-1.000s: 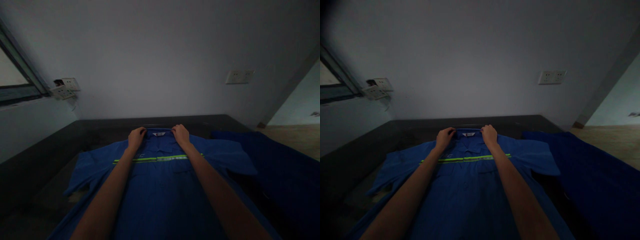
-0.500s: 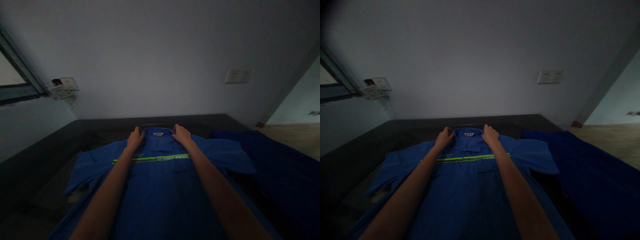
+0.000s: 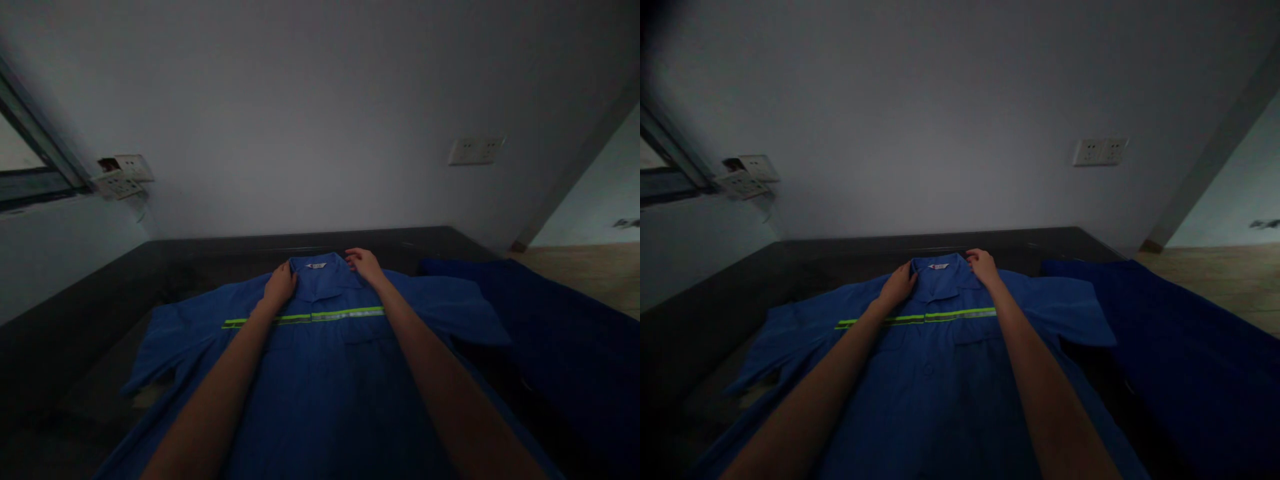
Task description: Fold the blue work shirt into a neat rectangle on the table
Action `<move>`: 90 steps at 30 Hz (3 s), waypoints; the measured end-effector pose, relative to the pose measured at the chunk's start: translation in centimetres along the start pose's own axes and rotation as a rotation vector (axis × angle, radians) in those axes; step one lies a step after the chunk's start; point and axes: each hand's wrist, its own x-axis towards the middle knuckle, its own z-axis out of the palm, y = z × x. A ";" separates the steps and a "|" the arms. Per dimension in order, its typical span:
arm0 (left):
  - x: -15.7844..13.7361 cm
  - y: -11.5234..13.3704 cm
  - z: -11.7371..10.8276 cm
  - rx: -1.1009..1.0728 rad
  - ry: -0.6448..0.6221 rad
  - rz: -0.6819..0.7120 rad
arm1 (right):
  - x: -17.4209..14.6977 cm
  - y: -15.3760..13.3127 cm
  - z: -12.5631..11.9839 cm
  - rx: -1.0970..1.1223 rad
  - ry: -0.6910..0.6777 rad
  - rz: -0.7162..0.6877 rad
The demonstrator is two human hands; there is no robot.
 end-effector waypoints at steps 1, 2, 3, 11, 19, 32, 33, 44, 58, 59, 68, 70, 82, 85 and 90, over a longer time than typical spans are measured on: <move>-0.1 0.1 0.2 0.010 -0.004 -0.002 | 0.1 0.1 -0.2 -0.008 0.006 -0.007; -0.2 0.1 0.5 0.028 -0.008 -0.001 | 0.1 0.2 -0.3 -0.021 0.012 -0.016; -0.2 0.1 0.7 0.051 -0.014 -0.001 | 0.1 0.2 -0.4 -0.038 0.017 -0.026; -0.6 0.1 1.3 0.156 -0.069 -0.011 | -1.8 -1.0 2.7 -0.179 -0.072 -0.163; -0.5 0.1 1.8 0.131 -0.105 -0.027 | -2.7 -0.7 4.5 -0.385 -0.167 -0.212; 1.0 -5.1 -1.6 0.031 0.036 -0.253 | -2.7 -0.3 4.7 -0.398 -0.110 -0.248; 0.9 -5.4 -1.6 0.040 0.025 -0.265 | -2.7 -0.3 4.7 -0.397 -0.104 -0.251; 2.4 -6.0 -1.0 0.102 -0.055 -0.179 | -2.9 -0.2 4.6 -0.364 -0.077 -0.250; 1.9 -1.6 -0.2 0.186 -0.001 0.031 | -2.9 -0.5 4.6 -0.357 -0.081 -0.241; 1.8 -1.2 0.4 0.182 -0.017 0.050 | -2.9 -0.5 4.6 -0.361 -0.083 -0.236; 1.6 -0.8 3.0 0.184 -0.128 0.046 | -2.9 -0.2 4.8 -0.385 -0.101 -0.228; 1.6 -0.7 2.9 0.182 -0.138 0.034 | -3.0 -0.3 4.8 -0.392 -0.102 -0.221; 1.0 -0.3 2.7 0.144 -0.087 -0.004 | -1.0 -3.3 4.0 -0.577 -0.058 -0.181; 0.8 -0.2 2.6 0.142 -0.074 -0.006 | -0.1 -3.2 4.0 -0.614 -0.066 -0.162; 0.8 -0.1 2.5 0.137 -0.071 -0.003 | 1.5 -2.7 3.4 -0.641 -0.084 -0.094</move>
